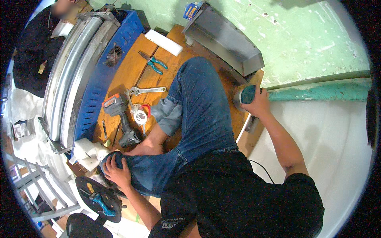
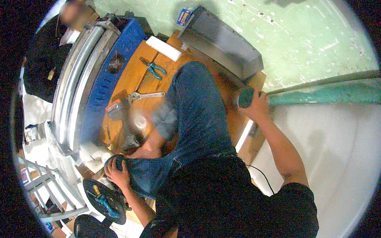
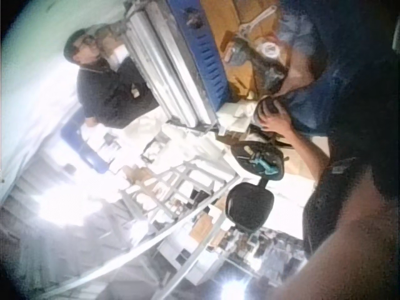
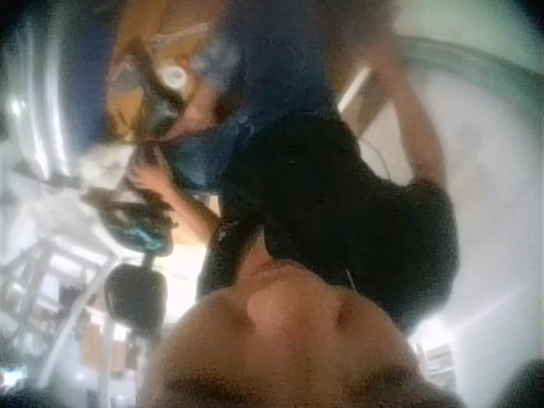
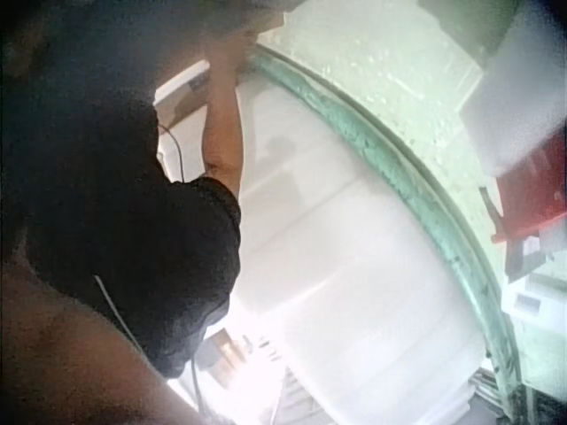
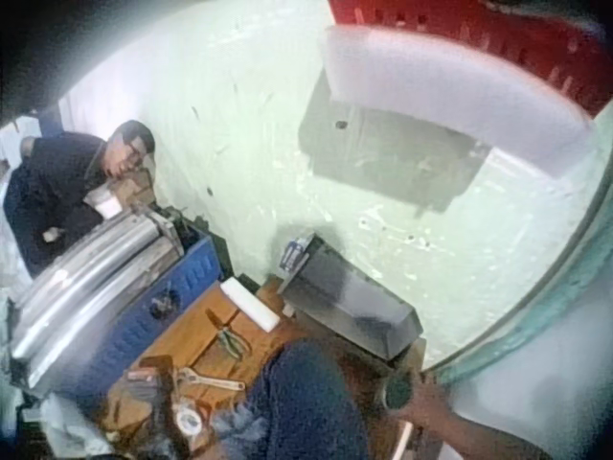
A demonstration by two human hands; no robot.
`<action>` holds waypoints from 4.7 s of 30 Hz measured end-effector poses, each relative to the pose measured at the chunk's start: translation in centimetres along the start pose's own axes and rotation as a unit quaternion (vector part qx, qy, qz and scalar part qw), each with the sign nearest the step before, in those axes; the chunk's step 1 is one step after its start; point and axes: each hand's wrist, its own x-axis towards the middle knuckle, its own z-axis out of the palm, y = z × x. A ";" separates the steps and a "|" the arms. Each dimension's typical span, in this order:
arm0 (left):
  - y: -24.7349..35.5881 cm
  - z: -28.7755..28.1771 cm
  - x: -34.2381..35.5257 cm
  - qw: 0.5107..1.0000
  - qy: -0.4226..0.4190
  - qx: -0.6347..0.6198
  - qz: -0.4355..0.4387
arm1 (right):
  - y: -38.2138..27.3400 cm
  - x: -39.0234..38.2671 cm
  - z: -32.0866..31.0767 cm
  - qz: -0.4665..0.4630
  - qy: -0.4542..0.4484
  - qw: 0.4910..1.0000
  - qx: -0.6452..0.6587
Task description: The person uses pliers to adjust components inside a blue and silver appliance while sitting on the floor. Another person assists by working on the same appliance and handing over a small container.
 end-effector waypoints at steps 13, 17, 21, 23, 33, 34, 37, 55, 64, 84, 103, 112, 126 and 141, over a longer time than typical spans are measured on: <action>1.2 -0.7 0.5 0.999 0.020 -0.044 -0.005 | -5.9 -2.8 -12.8 -0.173 0.123 0.972 0.104; 0.9 -1.5 0.2 0.997 0.001 -0.063 -0.038 | -13.8 -0.6 -14.8 -0.336 0.159 0.908 0.196; -0.5 -0.5 -0.9 0.994 0.026 -0.094 -0.051 | -24.8 2.2 -11.7 -0.435 0.165 0.862 0.200; -0.7 -1.1 -1.3 0.992 0.030 -0.119 -0.025 | -29.0 5.4 -8.2 -0.456 0.129 0.860 0.190; -0.9 -0.9 -6.4 0.981 0.056 -0.183 0.000 | -43.3 10.2 1.1 -0.485 -0.012 0.868 0.102; -1.0 -0.6 -6.2 0.981 0.062 -0.184 0.002 | -43.5 10.2 1.7 -0.488 0.008 0.864 0.122; -0.7 -0.4 -4.8 0.980 0.075 -0.185 0.012 | -43.3 10.9 3.4 -0.483 0.041 0.857 0.178; 1.2 -1.0 -0.5 0.985 0.060 -0.154 -0.054 | -45.2 11.7 2.7 -0.476 -0.002 0.866 0.151; 0.4 -2.4 -2.9 0.973 0.061 -0.198 -0.098 | -46.1 11.5 -3.4 -0.343 -0.080 0.869 0.348; -3.1 -0.3 -4.8 0.947 0.110 -0.302 -0.021 | -64.6 8.1 -34.7 -0.365 -0.216 0.794 0.436; -4.6 0.6 -7.7 0.919 0.108 -0.379 -0.006 | -76.3 -0.5 -36.9 -0.387 -0.202 0.831 0.345; -4.6 1.5 -8.1 0.911 0.146 -0.386 0.003 | -76.0 -2.9 -37.9 -0.406 -0.232 0.831 0.302; -4.8 1.3 -8.5 0.909 0.144 -0.391 0.003 | -76.2 -4.6 -38.2 -0.388 -0.180 0.851 0.306; -5.3 1.1 -8.5 0.919 0.116 -0.377 0.001 | -75.5 -5.3 -38.5 -0.393 -0.171 0.851 0.304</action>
